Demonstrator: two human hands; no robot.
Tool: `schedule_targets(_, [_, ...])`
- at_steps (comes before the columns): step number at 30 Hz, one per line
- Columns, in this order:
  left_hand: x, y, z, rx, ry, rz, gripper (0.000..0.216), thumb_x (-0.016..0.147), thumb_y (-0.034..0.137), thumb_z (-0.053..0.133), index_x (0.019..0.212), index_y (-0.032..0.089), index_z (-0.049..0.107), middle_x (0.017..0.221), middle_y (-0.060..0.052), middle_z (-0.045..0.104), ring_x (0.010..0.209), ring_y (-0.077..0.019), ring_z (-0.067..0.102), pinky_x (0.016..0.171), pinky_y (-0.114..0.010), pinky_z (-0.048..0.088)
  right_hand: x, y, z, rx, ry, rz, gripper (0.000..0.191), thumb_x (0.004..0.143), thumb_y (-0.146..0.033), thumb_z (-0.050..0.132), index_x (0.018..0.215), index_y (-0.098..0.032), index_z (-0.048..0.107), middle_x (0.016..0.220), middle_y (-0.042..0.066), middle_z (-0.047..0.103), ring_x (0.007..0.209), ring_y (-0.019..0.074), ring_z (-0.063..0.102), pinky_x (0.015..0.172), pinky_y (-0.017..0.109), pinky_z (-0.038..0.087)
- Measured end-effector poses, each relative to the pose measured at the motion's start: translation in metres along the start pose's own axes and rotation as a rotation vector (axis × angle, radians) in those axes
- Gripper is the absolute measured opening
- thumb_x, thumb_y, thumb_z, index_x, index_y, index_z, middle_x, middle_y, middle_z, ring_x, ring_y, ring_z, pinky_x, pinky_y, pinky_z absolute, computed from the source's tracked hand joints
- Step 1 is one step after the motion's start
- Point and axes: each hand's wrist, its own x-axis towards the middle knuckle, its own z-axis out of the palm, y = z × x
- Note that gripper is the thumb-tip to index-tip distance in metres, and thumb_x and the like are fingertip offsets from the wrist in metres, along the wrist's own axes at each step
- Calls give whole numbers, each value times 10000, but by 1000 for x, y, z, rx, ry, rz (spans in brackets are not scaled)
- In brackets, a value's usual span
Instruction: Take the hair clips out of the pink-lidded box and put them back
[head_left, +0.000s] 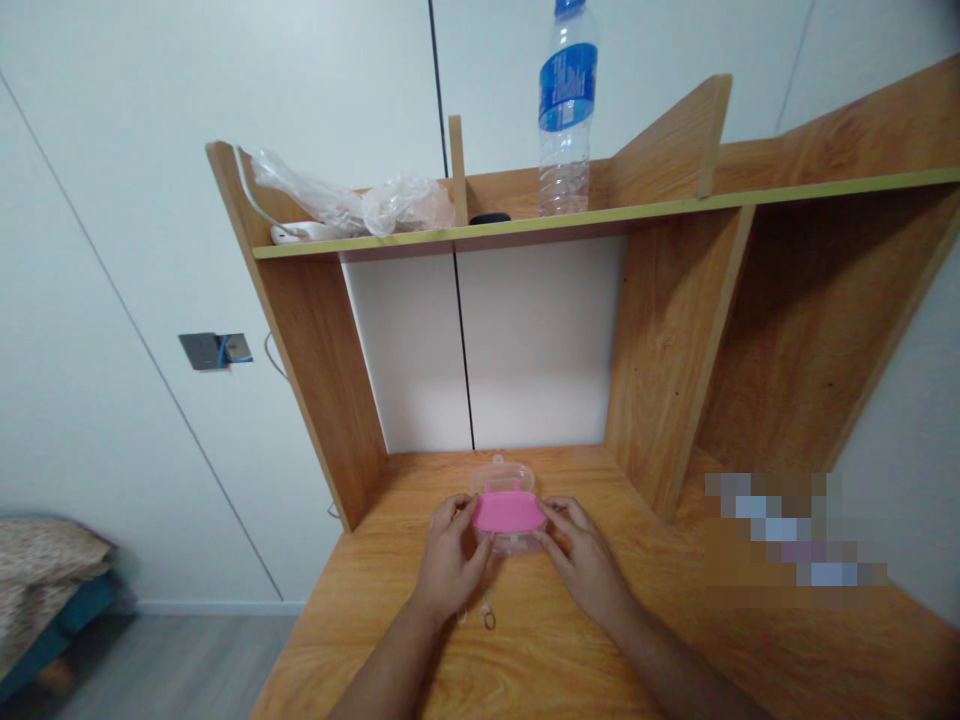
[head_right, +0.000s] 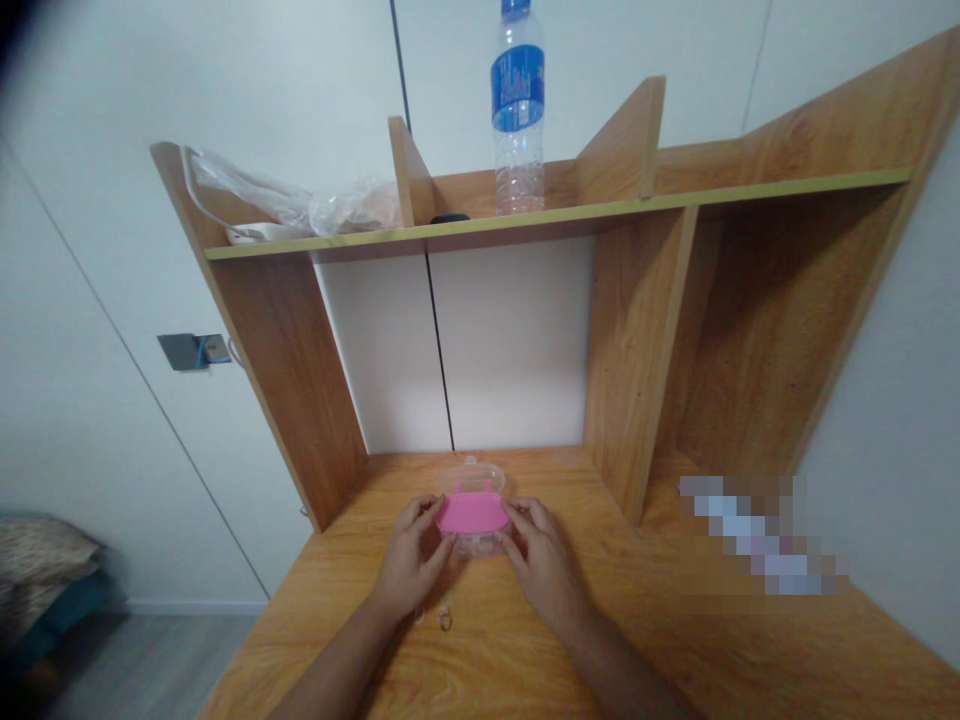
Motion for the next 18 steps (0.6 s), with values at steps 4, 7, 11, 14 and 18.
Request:
schedule_targets(4, [0,2,-2,-3,-6,-7,412,931,317,621,1326,199,641,1245,-143,615,1189,-291,583,1058,-478,478,-1,-1,-1,-19,10,-7,404,958,-281,585,1360,-289,631,1207,90,622,1140,277,603,1031,457,512])
schedule_targets(7, [1,3,-3,-8,3,-9,405,926,324,629,1313,206,656,1232,-138,624,1175,-289,593,1047,-467,487,-1,-2,-1,-27,14,-4,399,963,-290,580,1358,-286,630,1205,93,619,1142,280,601,1027,456,513])
schedule_targets(11, [2,4,-3,4,9,-18,396,910,325,650,1293,224,673,1192,-123,635,1142,-285,603,1029,-463,495,-1,-3,0,-35,15,2,388,972,-300,568,1355,-278,629,1207,95,614,1157,280,593,1036,452,505])
schedule_targets(14, [2,3,-2,10,4,-22,400,893,324,670,1278,218,683,1149,-118,637,1102,-280,610,1001,-460,505,-1,-3,-1,-37,16,9,382,965,-299,577,1341,-263,640,1223,99,609,1168,281,588,1046,449,501])
schedule_targets(18, [2,3,-2,23,6,-28,397,886,331,681,1264,210,690,1134,-116,636,1076,-275,612,982,-457,509,-1,-3,-1,-38,9,12,385,961,-298,578,1340,-265,641,1227,100,610,1173,283,589,1056,460,499])
